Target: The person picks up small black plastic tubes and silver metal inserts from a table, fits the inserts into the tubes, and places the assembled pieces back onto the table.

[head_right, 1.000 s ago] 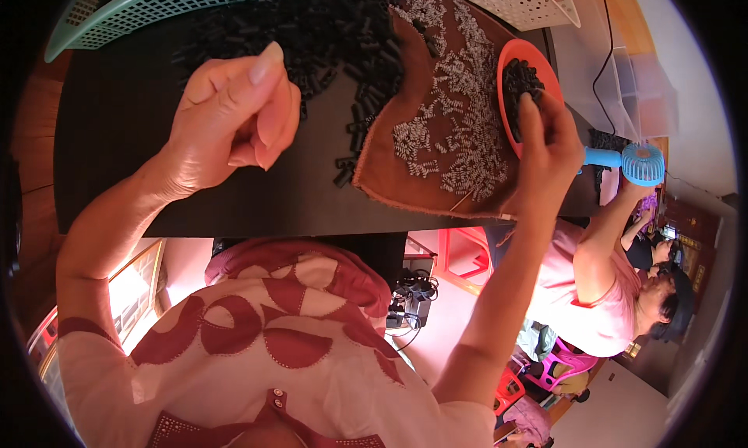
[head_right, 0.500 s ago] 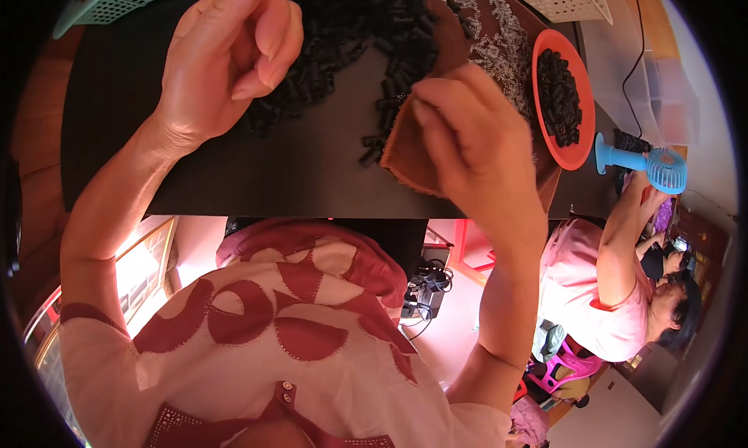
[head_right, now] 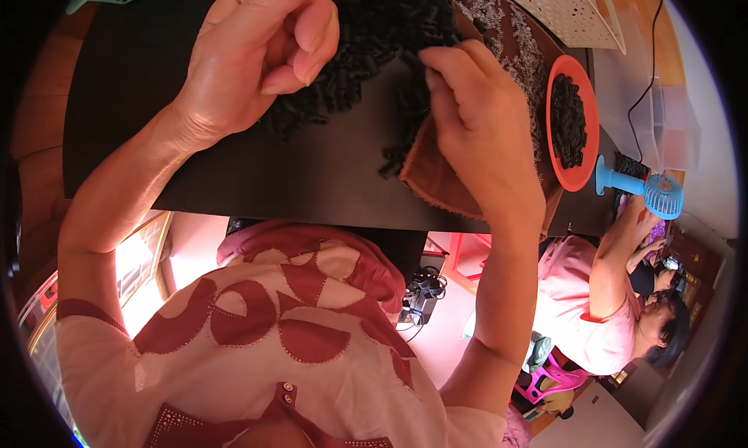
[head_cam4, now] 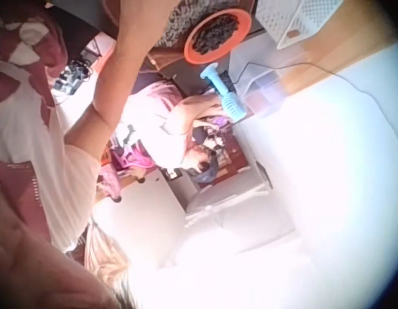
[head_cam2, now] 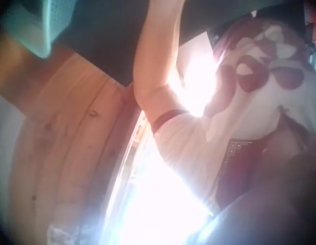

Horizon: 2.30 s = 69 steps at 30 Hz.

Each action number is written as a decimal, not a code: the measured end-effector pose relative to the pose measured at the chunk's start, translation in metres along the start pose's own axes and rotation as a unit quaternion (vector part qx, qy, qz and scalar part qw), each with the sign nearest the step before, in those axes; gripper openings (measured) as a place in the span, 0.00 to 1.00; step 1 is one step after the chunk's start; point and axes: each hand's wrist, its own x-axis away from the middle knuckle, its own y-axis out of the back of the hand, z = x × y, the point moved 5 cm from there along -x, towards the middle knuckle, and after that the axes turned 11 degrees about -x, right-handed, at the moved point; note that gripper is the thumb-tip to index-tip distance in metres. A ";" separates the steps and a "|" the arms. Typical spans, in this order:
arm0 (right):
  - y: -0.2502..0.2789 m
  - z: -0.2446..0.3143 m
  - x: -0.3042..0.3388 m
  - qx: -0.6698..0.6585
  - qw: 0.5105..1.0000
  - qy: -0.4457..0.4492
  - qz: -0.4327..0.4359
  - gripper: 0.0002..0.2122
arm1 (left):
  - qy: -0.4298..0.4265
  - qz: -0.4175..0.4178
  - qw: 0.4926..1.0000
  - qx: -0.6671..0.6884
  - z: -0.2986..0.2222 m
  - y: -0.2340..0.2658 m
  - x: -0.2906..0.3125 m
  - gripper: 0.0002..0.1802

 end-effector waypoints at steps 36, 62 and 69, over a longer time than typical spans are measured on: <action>-0.004 -0.001 -0.008 0.073 0.996 0.011 0.057 0.04 | 0.001 -0.004 1.000 -0.010 -0.002 -0.006 0.002 0.27; -0.023 0.025 0.010 0.029 0.999 0.035 0.030 0.15 | -0.039 0.045 0.997 -0.040 -0.004 -0.006 0.002 0.24; 0.003 0.044 0.033 -0.128 0.976 0.086 -0.150 0.20 | 0.055 0.113 0.981 -0.148 0.003 -0.030 0.013 0.19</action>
